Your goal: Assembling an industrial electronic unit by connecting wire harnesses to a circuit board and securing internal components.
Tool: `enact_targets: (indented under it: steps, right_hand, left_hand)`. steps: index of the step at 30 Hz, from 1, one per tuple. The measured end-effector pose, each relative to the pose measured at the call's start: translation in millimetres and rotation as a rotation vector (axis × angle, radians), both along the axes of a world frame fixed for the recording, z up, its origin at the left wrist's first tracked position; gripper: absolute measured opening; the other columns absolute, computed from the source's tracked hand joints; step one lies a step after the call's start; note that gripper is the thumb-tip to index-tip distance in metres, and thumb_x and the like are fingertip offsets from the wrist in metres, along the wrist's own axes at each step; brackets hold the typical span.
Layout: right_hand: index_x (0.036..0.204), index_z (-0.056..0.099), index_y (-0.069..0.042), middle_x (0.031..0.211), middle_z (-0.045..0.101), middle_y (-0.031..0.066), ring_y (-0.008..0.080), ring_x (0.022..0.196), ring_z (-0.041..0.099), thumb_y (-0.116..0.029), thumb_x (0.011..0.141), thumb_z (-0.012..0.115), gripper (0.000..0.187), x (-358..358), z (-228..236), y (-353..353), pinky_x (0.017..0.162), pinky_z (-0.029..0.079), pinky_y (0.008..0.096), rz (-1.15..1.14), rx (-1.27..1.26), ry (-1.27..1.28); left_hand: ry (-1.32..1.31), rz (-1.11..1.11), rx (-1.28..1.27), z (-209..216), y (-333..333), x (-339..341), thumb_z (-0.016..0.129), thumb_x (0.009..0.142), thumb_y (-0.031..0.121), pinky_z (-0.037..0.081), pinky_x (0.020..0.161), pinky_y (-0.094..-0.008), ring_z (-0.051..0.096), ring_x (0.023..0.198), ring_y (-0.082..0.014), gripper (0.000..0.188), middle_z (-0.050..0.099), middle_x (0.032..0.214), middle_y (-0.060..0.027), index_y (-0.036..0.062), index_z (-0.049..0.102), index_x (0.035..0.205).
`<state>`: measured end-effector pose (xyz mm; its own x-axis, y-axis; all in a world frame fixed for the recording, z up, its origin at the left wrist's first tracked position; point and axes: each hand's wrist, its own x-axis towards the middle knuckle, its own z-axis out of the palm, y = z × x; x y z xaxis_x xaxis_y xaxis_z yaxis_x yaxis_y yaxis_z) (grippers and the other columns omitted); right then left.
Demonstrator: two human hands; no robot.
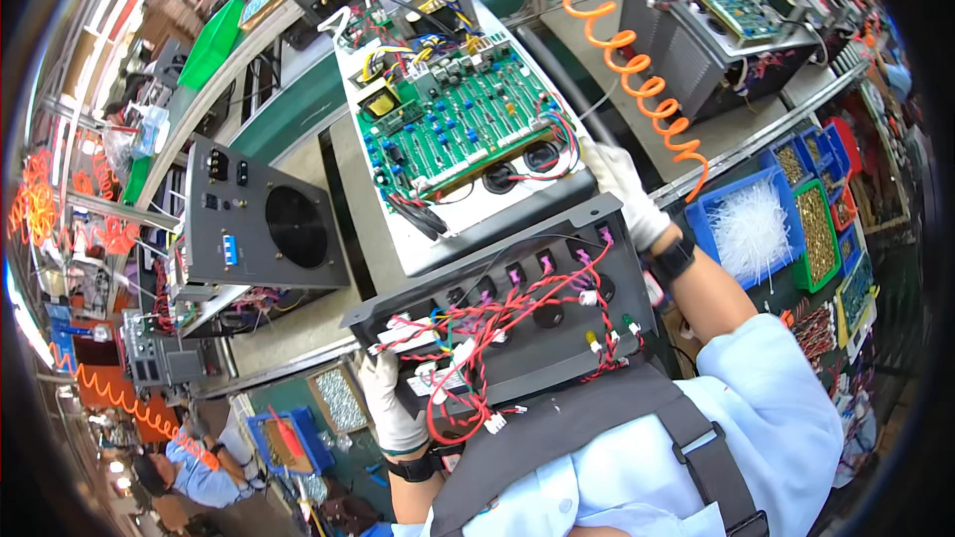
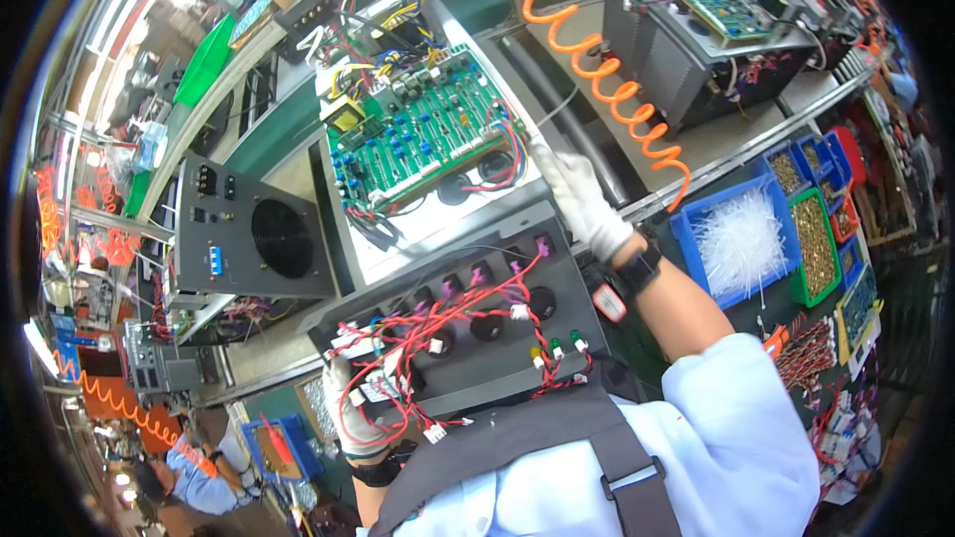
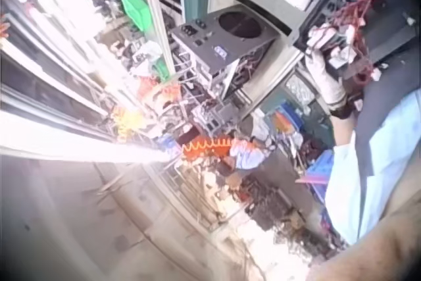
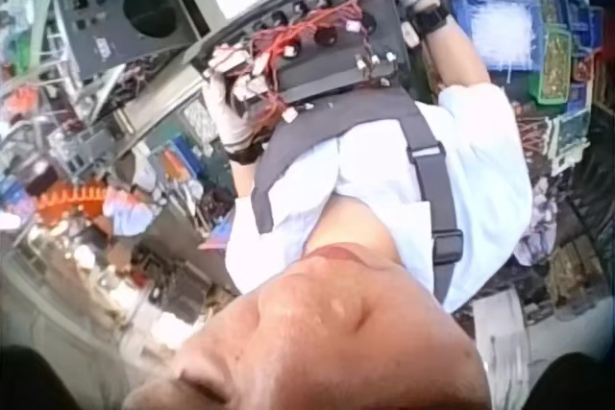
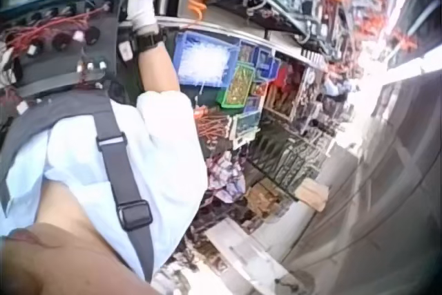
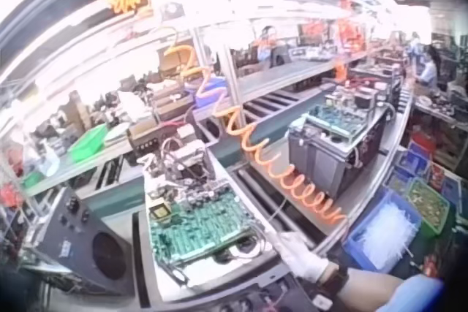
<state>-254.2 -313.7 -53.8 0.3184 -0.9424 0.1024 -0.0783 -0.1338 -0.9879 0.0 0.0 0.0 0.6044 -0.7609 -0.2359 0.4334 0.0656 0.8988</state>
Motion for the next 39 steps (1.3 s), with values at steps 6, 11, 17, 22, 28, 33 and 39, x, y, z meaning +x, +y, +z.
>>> enact_targets:
  steps: [6, 11, 17, 22, 28, 33, 39]
  right_hand:
    - [0.088, 0.062, -0.004, 0.08, 0.056, -0.0072, 0.0012, 0.075, 0.045, -0.031, 0.106, 0.056, 0.033, 4.8, 7.6, 30.9, 0.066, 0.041, 0.0218, 0.101, 0.435, -0.18]
    - [0.13, 0.06, -0.002, 0.107, 0.064, -0.0003, 0.0068, 0.094, 0.056, -0.029, 0.106, 0.055, 0.036, -18.5, 30.5, 35.7, 0.082, 0.047, 0.0231, 0.009, 0.12, 0.157]
    - [0.13, 0.055, 0.002, 0.102, 0.058, 0.0012, 0.0061, 0.078, 0.052, -0.056, 0.101, 0.053, 0.065, -69.6, 89.7, 106.5, 0.066, 0.045, 0.023, 0.344, 0.264, -0.021]
    - [0.125, 0.056, 0.002, 0.101, 0.059, 0.0049, 0.0117, 0.073, 0.067, -0.038, 0.104, 0.055, 0.045, -42.0, 112.0, 155.2, 0.062, 0.054, 0.0245, 0.124, 0.7, 0.07]
    - [0.106, 0.058, 0.002, 0.087, 0.054, 0.0012, 0.0066, 0.074, 0.051, -0.033, 0.106, 0.051, 0.036, -37.9, 117.4, 165.1, 0.065, 0.048, 0.0255, 0.073, 0.569, 0.217]
    - [0.105, 0.058, 0.002, 0.087, 0.053, 0.0014, 0.0078, 0.078, 0.051, -0.033, 0.106, 0.05, 0.037, -58.0, 110.0, 153.0, 0.068, 0.048, 0.027, 0.118, 0.605, 0.178]
    - [0.098, 0.059, 0.003, 0.086, 0.053, 0.0051, 0.0123, 0.081, 0.051, -0.038, 0.103, 0.054, 0.042, -76.1, 104.4, 112.2, 0.071, 0.046, 0.0329, 0.416, 0.394, 0.29]
  left_hand:
    - [0.11, -0.149, 0.068, 58.6, -25.5, -1.2, 0.061, 0.101, 0.027, 0.052, 0.097, -0.035, 0.066, 0.111, -0.0201, 0.042, 0.067, 0.12, -0.0089, 0.0001, 0.056, 0.132]
    - [0.146, -0.178, 0.215, 70.7, -37.8, -3.1, 0.061, 0.101, 0.029, 0.054, 0.095, -0.0346, 0.067, 0.11, -0.0194, 0.045, 0.067, 0.124, -0.0098, 0.0007, 0.055, 0.135]
    - [0.176, -0.323, 0.222, 45.5, -47.1, 5.9, 0.059, 0.102, 0.033, 0.054, 0.094, -0.0346, 0.066, 0.113, -0.0193, 0.047, 0.066, 0.126, -0.0098, 0.0027, 0.054, 0.138]
    - [0.369, -0.364, 0.17, 35.2, -40.8, 44.3, 0.056, 0.104, 0.021, 0.053, 0.096, -0.0341, 0.065, 0.108, -0.0156, 0.032, 0.066, 0.119, -0.0049, 0.0056, 0.056, 0.132]
    - [0.157, -0.618, 0.215, 26.2, -44.3, 72.2, 0.06, 0.102, 0.023, 0.05, 0.1, -0.037, 0.06, 0.119, -0.0176, 0.044, 0.063, 0.13, -0.0047, 0.0028, 0.053, 0.14]
    - [-0.612, -0.221, 0.409, 85.6, -72.2, 85.7, 0.068, 0.098, 0.035, 0.052, 0.081, -0.0234, 0.063, 0.095, -0.011, 0.05, 0.069, 0.111, -0.0056, 0.0019, 0.058, 0.135]
    - [-0.982, -0.755, 0.3, 146.1, -182.4, 17.4, 0.053, 0.1, 0.033, 0.05, 0.093, -0.0365, 0.068, 0.103, -0.0298, 0.048, 0.069, 0.112, -0.0215, -0.0022, 0.059, 0.131]
